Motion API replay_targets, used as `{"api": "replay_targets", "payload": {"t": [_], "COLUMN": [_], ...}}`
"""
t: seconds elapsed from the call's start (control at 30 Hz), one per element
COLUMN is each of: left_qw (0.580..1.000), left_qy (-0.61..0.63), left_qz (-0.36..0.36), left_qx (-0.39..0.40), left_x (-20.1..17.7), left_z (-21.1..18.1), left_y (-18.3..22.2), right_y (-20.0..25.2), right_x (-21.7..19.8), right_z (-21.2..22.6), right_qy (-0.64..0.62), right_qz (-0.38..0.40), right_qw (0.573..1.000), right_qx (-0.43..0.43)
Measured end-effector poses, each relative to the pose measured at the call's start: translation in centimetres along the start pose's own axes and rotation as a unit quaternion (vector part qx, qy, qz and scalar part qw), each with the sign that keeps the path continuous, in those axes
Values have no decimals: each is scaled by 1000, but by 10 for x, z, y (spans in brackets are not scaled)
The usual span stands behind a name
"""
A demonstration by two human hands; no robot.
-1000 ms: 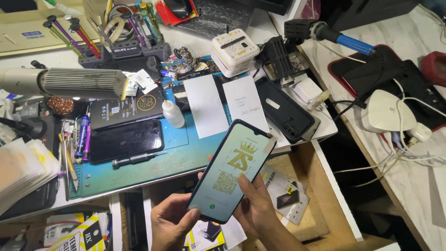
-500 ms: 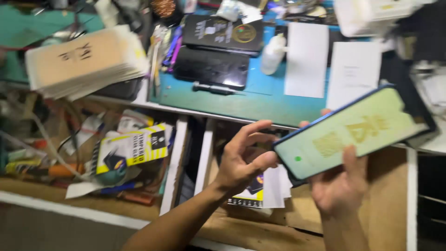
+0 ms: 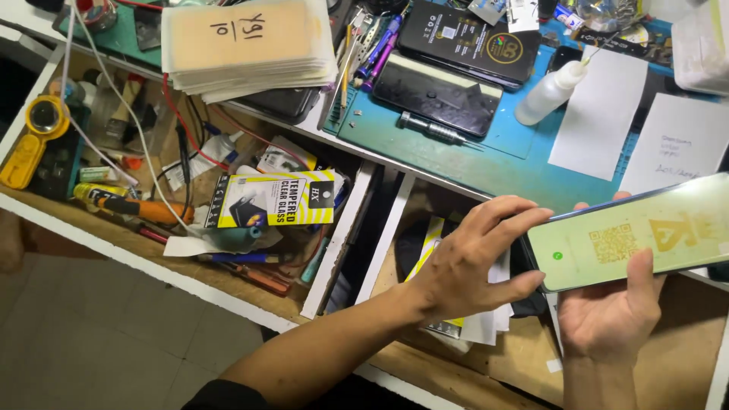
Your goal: Preparing and applying a tempered glass screen protector to a smartphone on a repair bench
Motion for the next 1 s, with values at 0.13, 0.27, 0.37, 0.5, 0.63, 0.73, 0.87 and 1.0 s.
{"api": "replay_targets", "payload": {"t": [0.13,0.27,0.37,0.5,0.63,0.73,0.87,1.0], "left_qw": [998,991,971,971,978,970,925,906], "left_qy": [51,59,58,42,9,3,121,186], "left_qz": [7,8,19,16,-1,-41,-102,-179], "left_qx": [-28,-118,-232,-234,-210,-240,-346,-335], "left_x": [-6,4,10,9,4,1,-7,-32], "left_z": [1,9,21,18,18,32,55,60], "left_y": [-9,-17,-11,-15,-19,-16,-9,-21], "right_y": [-12,-7,3,7,7,7,7,8], "right_x": [-9,3,11,12,11,12,12,15], "right_z": [-5,-1,-1,-2,-3,0,8,22], "right_qy": [-61,-69,-48,-51,-84,-86,-103,-118], "right_qz": [28,56,81,72,96,99,81,0], "right_qw": [998,996,995,995,990,990,988,982], "right_qx": [-20,8,29,45,52,55,84,151]}}
Point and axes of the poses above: each hand's wrist, its own y-axis away from the middle knuckle, its own x-axis out of the palm, z = x × y, the point moved 7 cm from there along -y, towards the middle knuckle, and after that the axes turned 15 degrees about -z, right-handed, at the moved point
